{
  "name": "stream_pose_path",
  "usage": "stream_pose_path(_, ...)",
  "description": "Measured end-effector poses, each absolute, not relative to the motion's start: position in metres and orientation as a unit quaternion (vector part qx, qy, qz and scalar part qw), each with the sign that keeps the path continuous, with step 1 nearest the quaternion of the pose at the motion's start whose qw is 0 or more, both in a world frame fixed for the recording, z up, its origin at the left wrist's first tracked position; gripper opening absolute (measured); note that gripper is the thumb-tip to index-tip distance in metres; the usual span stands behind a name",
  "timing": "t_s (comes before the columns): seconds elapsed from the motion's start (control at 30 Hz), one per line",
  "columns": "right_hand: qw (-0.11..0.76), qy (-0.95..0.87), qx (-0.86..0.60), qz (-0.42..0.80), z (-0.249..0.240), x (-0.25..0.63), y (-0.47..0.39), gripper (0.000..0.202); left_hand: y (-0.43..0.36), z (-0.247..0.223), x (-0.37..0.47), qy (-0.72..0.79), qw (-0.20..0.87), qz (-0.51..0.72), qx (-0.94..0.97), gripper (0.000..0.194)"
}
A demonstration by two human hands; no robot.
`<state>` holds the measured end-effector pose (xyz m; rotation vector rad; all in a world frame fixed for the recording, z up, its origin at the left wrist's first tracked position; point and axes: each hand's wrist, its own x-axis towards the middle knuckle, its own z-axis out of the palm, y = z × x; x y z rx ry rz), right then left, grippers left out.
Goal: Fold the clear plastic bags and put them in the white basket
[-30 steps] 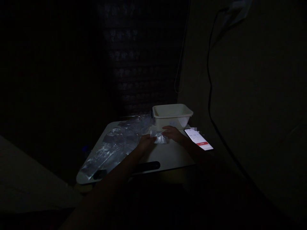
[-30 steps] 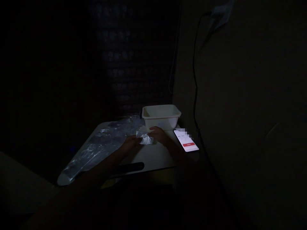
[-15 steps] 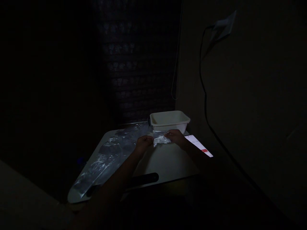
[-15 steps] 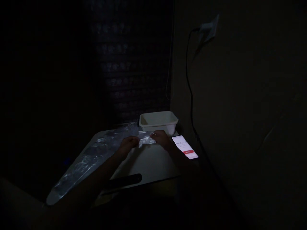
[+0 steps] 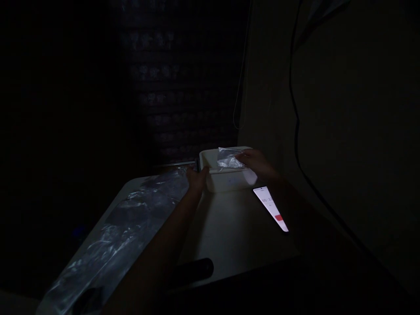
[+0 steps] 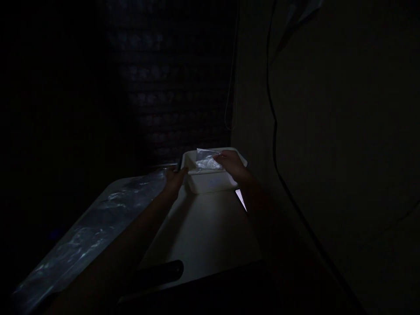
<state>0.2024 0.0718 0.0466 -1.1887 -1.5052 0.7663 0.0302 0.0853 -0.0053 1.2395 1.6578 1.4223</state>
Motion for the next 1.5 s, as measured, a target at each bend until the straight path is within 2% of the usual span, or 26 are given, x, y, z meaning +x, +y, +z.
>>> stream_pose_path(0.23, 0.497, -0.634, -0.492, 0.329, 0.044, 0.209, 0.072, 0.025, 0.068, -0.002, 0.031, 0.567, 0.462, 0.542, 0.413, 0.052)
stream_pose_path(0.53, 0.494, -0.583, -0.517, 0.386, 0.035, 0.212, 0.066, 0.018, 0.045, -0.002, 0.030, 0.518, 0.523, 0.559, 0.382, 0.027)
stream_pose_path(0.87, 0.434, -0.601, -0.508, 0.439, 0.022, 0.198, 0.067, 0.017, 0.018, -0.001, 0.035, 0.501, 0.591, 0.551, 0.311, 0.024)
stream_pose_path(1.0, 0.389, -0.618, -0.547, 0.410, 0.021, 0.183, 0.067, 0.018, 0.015, -0.002, 0.036, 0.485, 0.621, 0.547, 0.283, 0.025)
stream_pose_path(1.13, 0.354, -0.674, -0.568, 0.311, 0.017, 0.177, 0.072, 0.018, 0.015, -0.003, 0.035, 0.475, 0.629, 0.554, 0.267, 0.027)
stream_pose_path(1.23, 0.343, -0.705, -0.572, 0.240, 0.009, 0.179, 0.079, 0.012, 0.013, -0.001, 0.035, 0.470, 0.631, 0.557, 0.265, 0.028)
stream_pose_path(1.33, 0.348, -0.697, -0.580, 0.237, 0.000, 0.181, 0.084, 0.003, 0.012, 0.000, 0.035, 0.471, 0.634, 0.554, 0.265, 0.028)
stream_pose_path(1.5, 0.371, -0.661, -0.615, 0.217, 0.000, 0.182, 0.082, 0.037, 0.015, -0.002, 0.034, 0.480, 0.618, 0.560, 0.273, 0.026)
